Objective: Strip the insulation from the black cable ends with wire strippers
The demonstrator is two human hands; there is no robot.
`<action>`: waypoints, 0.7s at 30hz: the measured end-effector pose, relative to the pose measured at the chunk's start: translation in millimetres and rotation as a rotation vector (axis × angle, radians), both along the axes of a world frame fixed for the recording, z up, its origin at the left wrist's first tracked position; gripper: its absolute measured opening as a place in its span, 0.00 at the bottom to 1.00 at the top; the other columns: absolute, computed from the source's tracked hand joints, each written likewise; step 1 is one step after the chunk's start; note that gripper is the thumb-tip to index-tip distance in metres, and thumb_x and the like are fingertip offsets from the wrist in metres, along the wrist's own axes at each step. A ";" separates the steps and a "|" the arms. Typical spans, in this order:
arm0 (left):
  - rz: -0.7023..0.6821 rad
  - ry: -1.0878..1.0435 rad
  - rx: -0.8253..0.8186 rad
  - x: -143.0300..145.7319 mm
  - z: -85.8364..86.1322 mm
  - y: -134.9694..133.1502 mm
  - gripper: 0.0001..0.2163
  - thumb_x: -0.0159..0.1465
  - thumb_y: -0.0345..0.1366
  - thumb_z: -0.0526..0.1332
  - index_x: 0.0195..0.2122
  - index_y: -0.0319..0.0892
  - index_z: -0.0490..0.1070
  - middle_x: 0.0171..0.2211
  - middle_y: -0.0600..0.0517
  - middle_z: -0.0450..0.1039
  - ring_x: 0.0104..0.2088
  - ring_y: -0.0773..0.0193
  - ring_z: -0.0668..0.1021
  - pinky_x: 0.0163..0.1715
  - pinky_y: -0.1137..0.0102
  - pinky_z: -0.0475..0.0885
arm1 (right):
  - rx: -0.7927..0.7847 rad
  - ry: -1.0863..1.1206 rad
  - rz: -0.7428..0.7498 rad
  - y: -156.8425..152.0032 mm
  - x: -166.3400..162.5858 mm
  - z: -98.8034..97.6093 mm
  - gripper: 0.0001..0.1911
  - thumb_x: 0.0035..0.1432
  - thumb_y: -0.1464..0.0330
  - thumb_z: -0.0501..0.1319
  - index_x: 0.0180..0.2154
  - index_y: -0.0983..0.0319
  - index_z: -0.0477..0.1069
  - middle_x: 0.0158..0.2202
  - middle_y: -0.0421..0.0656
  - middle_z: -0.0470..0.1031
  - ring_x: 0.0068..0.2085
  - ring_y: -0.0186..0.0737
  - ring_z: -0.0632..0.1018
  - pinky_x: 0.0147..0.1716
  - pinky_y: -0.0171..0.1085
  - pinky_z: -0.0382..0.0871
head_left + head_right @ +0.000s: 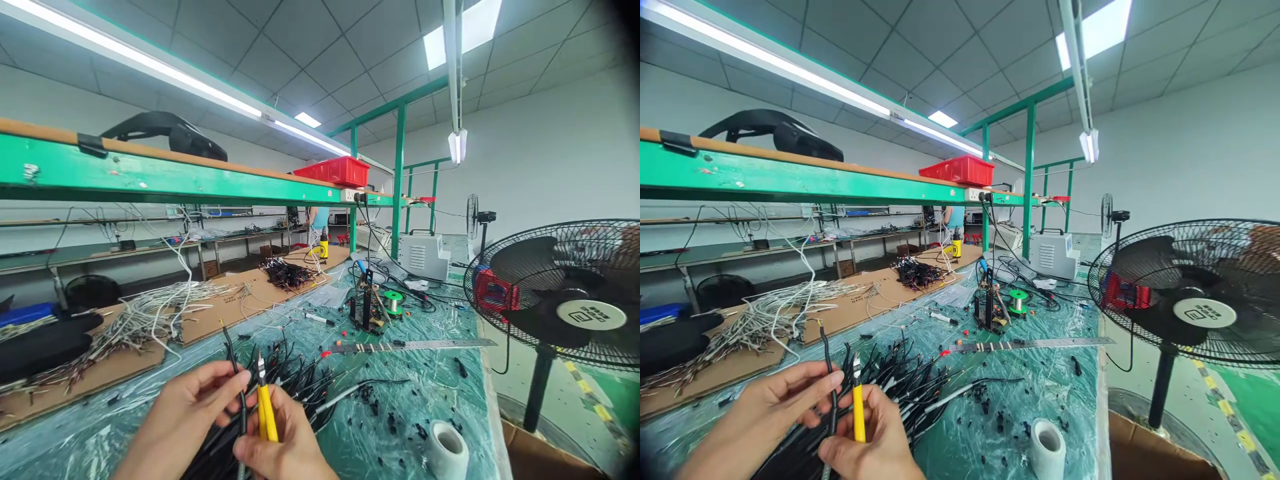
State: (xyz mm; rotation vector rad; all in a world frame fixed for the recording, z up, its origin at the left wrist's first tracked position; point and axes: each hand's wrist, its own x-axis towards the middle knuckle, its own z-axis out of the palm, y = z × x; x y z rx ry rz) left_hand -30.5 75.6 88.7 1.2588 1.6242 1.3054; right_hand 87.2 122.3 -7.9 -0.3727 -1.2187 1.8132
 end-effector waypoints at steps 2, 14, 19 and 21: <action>-0.071 0.078 -0.037 -0.4 -7.2 2.7 0.15 0.50 0.49 0.69 0.30 0.42 0.77 0.21 0.55 0.75 0.22 0.65 0.73 0.22 0.73 0.69 | -0.010 0.025 -0.045 5.9 -7.7 -10.1 0.35 0.27 0.55 0.76 0.36 0.60 0.64 0.21 0.30 0.65 0.13 0.24 0.56 0.12 0.30 0.51; 0.034 0.108 0.057 -5.4 -18.2 16.4 0.22 0.48 0.56 0.64 0.36 0.45 0.71 0.28 0.50 0.78 0.32 0.50 0.81 0.35 0.61 0.75 | -0.011 0.029 -0.258 23.1 -13.4 -27.3 0.34 0.33 0.49 0.73 0.37 0.60 0.64 0.26 0.35 0.65 0.18 0.27 0.59 0.15 0.30 0.53; 0.019 0.183 0.093 -7.9 -16.9 16.8 0.25 0.49 0.62 0.59 0.35 0.44 0.72 0.24 0.52 0.75 0.23 0.58 0.77 0.27 0.65 0.74 | 0.021 0.018 -0.292 22.5 6.3 -6.2 0.28 0.40 0.54 0.72 0.35 0.59 0.61 0.31 0.38 0.68 0.23 0.29 0.63 0.20 0.31 0.58; -0.001 0.232 0.089 -5.2 -17.1 16.5 0.24 0.51 0.63 0.57 0.30 0.45 0.71 0.21 0.53 0.72 0.20 0.61 0.73 0.22 0.68 0.70 | 0.056 -0.003 -0.336 22.4 10.7 0.3 0.24 0.42 0.56 0.71 0.33 0.60 0.62 0.32 0.40 0.70 0.26 0.31 0.65 0.24 0.32 0.60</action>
